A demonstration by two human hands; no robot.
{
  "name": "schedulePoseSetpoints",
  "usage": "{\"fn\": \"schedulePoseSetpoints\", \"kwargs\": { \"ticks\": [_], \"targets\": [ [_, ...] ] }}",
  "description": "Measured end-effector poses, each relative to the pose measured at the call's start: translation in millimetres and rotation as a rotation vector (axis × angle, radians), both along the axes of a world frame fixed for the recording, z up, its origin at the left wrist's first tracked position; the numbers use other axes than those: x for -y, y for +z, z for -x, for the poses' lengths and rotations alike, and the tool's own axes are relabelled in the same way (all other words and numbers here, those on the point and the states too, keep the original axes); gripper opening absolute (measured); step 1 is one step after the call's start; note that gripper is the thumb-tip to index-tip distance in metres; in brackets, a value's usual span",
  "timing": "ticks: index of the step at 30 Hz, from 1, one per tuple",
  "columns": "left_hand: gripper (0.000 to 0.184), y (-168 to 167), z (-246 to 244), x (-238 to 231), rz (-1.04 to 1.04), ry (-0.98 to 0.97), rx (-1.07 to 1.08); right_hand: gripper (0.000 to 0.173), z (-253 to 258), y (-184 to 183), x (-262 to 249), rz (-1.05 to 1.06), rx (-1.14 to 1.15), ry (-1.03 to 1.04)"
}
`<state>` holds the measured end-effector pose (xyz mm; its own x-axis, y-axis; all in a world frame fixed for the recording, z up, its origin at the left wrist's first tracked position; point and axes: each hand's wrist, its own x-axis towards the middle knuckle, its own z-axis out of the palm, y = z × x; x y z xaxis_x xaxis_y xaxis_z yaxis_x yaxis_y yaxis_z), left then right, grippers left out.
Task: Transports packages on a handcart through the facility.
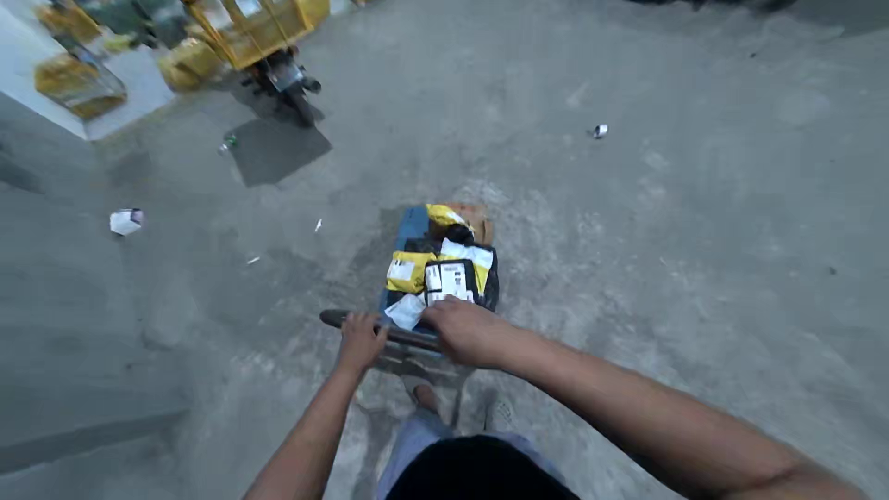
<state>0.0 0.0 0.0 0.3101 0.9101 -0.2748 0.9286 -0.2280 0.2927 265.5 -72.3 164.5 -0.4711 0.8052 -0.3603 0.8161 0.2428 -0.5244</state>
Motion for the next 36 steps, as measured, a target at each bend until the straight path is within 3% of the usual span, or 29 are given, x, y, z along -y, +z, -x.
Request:
{"fn": "schedulePoseSetpoints", "kwargs": {
  "ticks": [2, 3, 4, 6, 9, 13, 15, 19, 24, 31, 36],
  "targets": [
    [0.058, -22, 10, -44, 0.064, -0.149, -0.127, 0.076, -5, -110, -9, 0.222, 0.139, -0.278],
    [0.061, -30, 7, -66, 0.066, -0.226, -0.162, 0.084, -7, -148, -9, 0.263, 0.162, -0.399],
    [0.063, -36, 0, -85, 0.061, -0.292, -0.18, 0.082, -10, -173, -9, 0.259, 0.173, -0.508],
    [0.065, -40, -18, -121, 0.059, -0.377, -0.184, 0.058, -14, -198, -24, 0.117, 0.195, -0.683],
    [0.064, -43, -44, -174, -0.02, -0.418, -0.07, 0.04, -32, -200, -86, 0.057, 0.171, -0.876],
    [0.065, -41, -87, -259, 0.0, -0.479, 0.081, 0.05, -81, -199, -171, 0.065, 0.165, -0.976],
    [0.06, -43, -103, -305, 0.097, -0.449, 0.053, 0.047, -106, -204, -202, 0.026, 0.169, -0.986],
    [0.049, -44, -121, -379, 0.115, -0.258, -0.146, 0.039, -143, -205, -270, 0.059, 0.179, -0.918],
    [0.044, -38, -182, -479, 0.194, -0.121, -0.144, 0.042, -213, -195, -390, 0.172, 0.228, -0.784],
    [0.047, -36, -241, -647, 0.269, -0.07, -0.177, 0.045, -284, -191, -582, 0.316, 0.363, -0.632],
    [0.048, -43, -278, -784, 0.262, -0.066, -0.122, 0.043, -326, -193, -724, 0.292, 0.411, -0.626]
  ]
}}
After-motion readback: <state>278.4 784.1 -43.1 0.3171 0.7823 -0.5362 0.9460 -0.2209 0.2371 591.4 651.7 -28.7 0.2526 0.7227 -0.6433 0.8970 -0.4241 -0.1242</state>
